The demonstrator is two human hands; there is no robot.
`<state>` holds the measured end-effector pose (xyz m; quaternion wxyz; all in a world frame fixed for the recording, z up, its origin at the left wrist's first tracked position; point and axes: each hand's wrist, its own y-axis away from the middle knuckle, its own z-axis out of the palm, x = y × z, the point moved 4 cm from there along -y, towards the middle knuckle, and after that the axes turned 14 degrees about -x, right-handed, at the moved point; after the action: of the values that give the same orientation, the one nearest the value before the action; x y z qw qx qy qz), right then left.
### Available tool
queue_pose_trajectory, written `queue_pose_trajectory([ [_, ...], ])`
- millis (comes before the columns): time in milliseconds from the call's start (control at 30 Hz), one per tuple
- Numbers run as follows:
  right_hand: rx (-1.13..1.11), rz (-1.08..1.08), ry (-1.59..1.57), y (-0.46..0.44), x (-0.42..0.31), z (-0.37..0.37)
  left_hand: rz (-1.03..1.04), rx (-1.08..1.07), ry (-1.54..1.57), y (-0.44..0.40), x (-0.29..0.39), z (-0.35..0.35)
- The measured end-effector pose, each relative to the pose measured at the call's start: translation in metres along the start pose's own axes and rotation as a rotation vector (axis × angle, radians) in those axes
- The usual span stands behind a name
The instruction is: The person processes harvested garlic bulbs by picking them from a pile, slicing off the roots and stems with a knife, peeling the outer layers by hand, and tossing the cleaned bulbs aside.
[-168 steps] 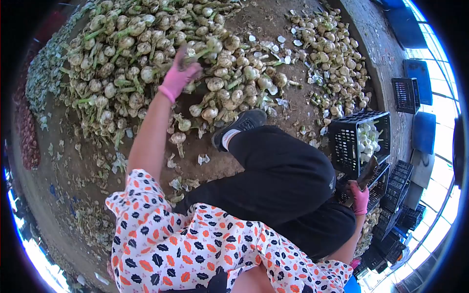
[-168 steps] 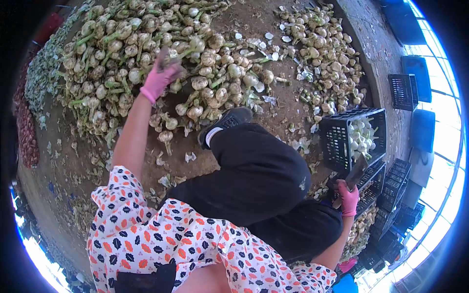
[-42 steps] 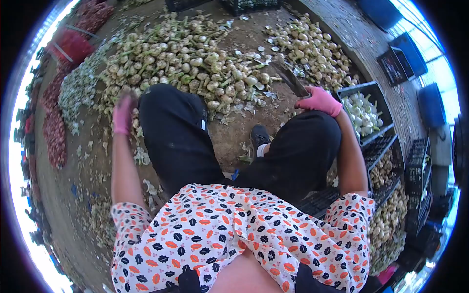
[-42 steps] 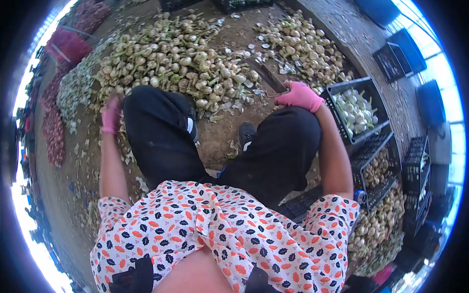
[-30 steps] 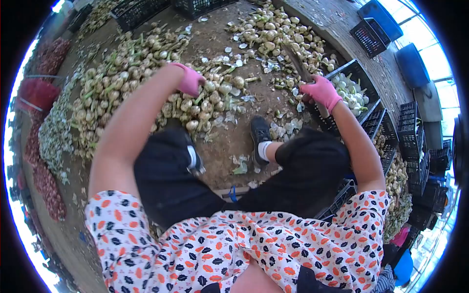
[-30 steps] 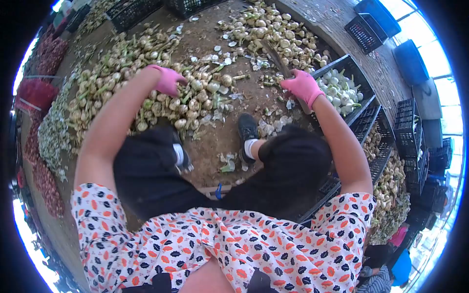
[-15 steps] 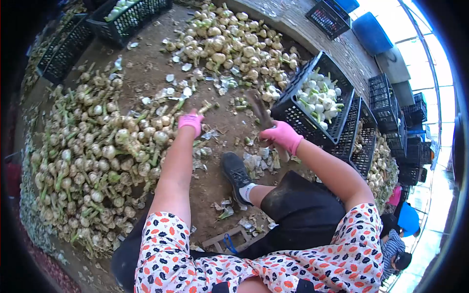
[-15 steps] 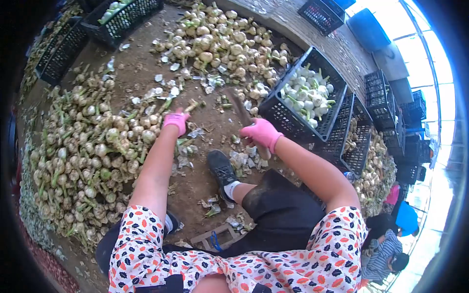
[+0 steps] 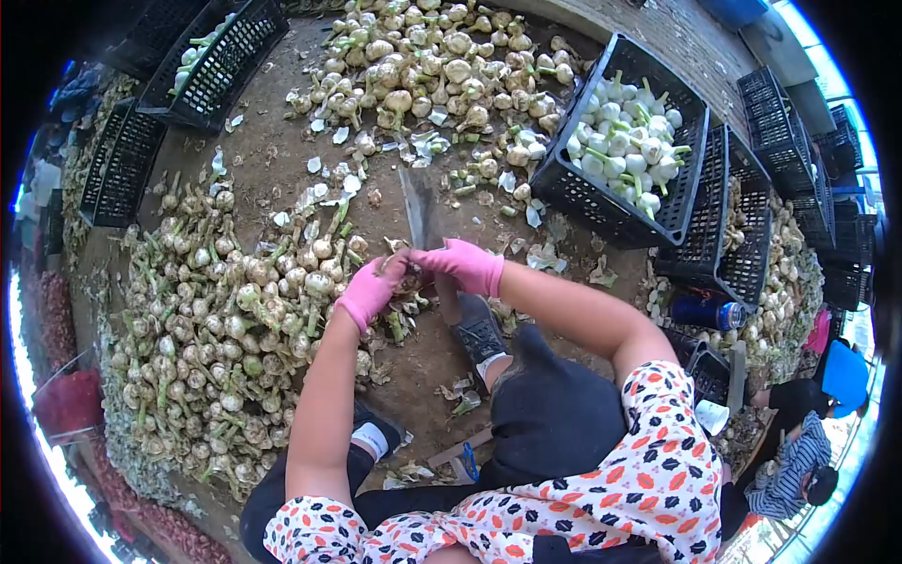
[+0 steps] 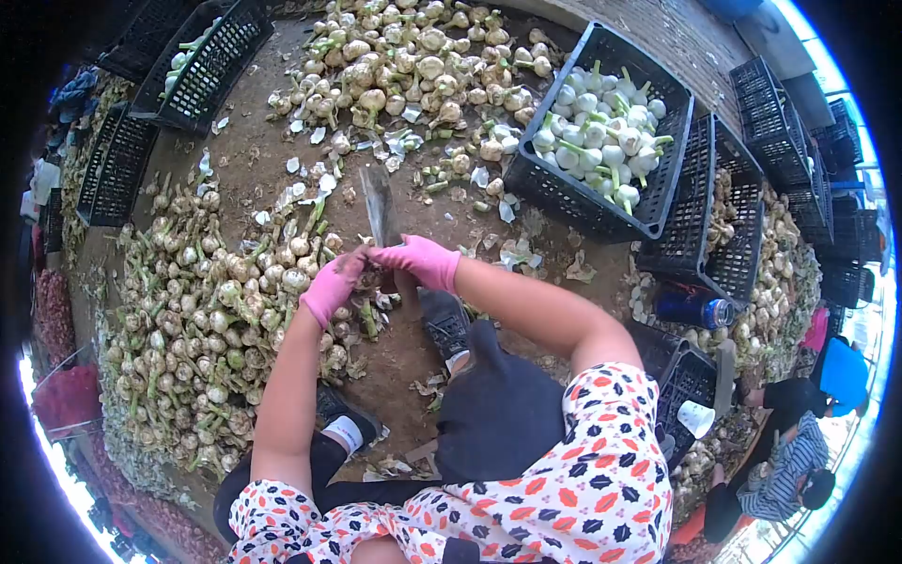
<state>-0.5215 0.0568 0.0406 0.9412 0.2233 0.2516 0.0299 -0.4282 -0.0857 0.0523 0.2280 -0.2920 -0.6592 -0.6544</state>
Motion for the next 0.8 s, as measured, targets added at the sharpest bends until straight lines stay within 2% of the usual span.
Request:
queue_pose_trajectory([
  [100, -0.046, 0.024, 0.055, -0.001, 0.021, -0.012, -0.061, 0.072, -0.075, 0.015, 0.008, 0.014],
  [167, -0.062, 0.023, 0.042, 0.005, 0.027, -0.020, 0.057, 0.160, -0.067, 0.013, 0.001, 0.026],
  [233, -0.085, -0.066, -0.123, 0.008, 0.024, -0.021, 0.112, 0.226, -0.054, 0.016, -0.004, 0.034],
  [267, 0.011, -0.100, -0.102, 0.003, 0.033, -0.037, 0.202, 0.081, 0.258, 0.017, -0.007, 0.041],
  [300, 0.040, -0.057, -0.119, 0.012, 0.023, -0.022, 0.294, -0.056, 0.571, 0.019, -0.011, 0.048],
  [367, 0.093, -0.117, 0.062, 0.008, 0.020, -0.018, 0.584, -0.004, 0.628, 0.015, -0.022, 0.053],
  [400, 0.059, -0.099, 0.249, 0.021, 0.003, 0.009, 0.658, 0.062, 0.638, 0.021, -0.020, 0.054],
  [433, 0.023, -0.088, 0.436, 0.033, -0.015, 0.031, 0.644, 0.094, 0.648, 0.026, -0.021, 0.054],
  [500, -0.022, -0.168, 0.583, 0.029, -0.008, 0.015, 0.546, 0.290, 0.122, 0.032, -0.018, 0.049],
  [567, -0.006, -0.263, 0.624, 0.026, -0.005, -0.009, 0.575, 0.376, 0.141, 0.037, -0.021, 0.044],
  [600, -0.008, -0.254, 0.636, 0.029, -0.011, -0.017, 0.450, 0.299, 0.318, 0.035, -0.027, 0.041],
  [633, 0.140, -0.133, 1.184, 0.031, -0.017, -0.025, 0.319, 0.217, 0.489, 0.033, -0.035, 0.041],
  [667, 0.294, 0.008, 1.721, 0.032, -0.021, -0.025, 0.392, 0.226, 0.565, 0.035, -0.029, 0.039],
  [700, 0.290, 0.017, 1.720, 0.033, -0.019, -0.023, 0.466, 0.231, 0.640, 0.036, -0.024, 0.038],
  [767, 0.238, -0.041, 1.849, 0.038, -0.019, -0.010, 0.208, 0.362, 0.073, 0.045, -0.013, 0.035],
  [800, 0.199, -0.125, 1.895, 0.042, -0.021, 0.002, 0.358, 0.453, -0.427, 0.028, -0.024, 0.031],
])
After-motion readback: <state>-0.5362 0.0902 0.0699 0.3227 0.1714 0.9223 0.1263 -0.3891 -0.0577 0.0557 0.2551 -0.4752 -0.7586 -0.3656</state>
